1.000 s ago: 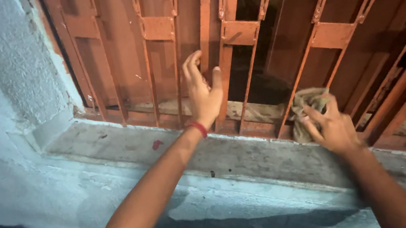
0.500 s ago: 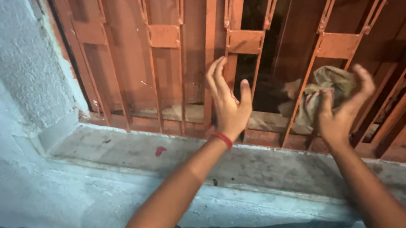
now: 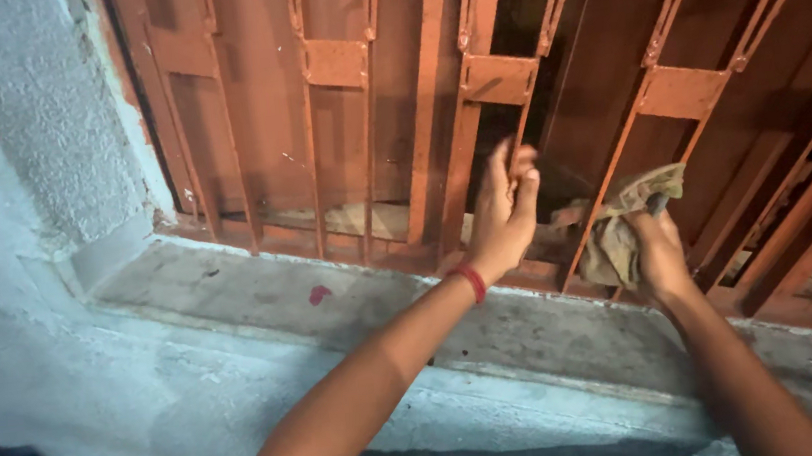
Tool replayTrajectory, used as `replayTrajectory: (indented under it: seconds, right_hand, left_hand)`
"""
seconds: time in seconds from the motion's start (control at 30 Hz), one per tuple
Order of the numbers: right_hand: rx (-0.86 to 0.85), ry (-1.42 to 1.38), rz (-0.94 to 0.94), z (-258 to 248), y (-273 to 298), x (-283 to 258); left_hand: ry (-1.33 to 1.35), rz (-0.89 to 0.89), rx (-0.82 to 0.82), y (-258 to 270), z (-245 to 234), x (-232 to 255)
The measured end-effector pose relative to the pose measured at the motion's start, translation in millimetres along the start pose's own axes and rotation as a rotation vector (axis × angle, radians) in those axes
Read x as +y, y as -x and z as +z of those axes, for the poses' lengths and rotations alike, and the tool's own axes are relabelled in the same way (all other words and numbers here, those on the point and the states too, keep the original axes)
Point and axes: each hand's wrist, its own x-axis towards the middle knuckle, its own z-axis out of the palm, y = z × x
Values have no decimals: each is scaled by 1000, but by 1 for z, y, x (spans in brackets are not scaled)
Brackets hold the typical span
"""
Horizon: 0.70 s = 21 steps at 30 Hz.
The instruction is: The person wipes the lower section of a reddish-brown metal window grille using a cloth. They move the cloth back and forth along the vertical bars and horizontal supports, focusing on the bottom area near the window sill.
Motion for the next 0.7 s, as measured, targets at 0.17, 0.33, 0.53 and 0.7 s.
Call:
replayTrajectory:
  seconds: [0.17,0.33,0.53,0.7]
  right_hand:
    - [-55,-63,107,14,15,-29]
    - [-195,-235,-50,13,11,-60]
    - [-113,-405,-90,1,-14,-55]
    - [-201,-433,19,-52,-37,-24]
  left_hand:
    - [142,-176,-196,4,-11,-45]
    - [109,-185,-272,7,-16,-51]
    - [43,-226,-359,5,-19,-44]
    - [-415,31,-233,13,-14,-23]
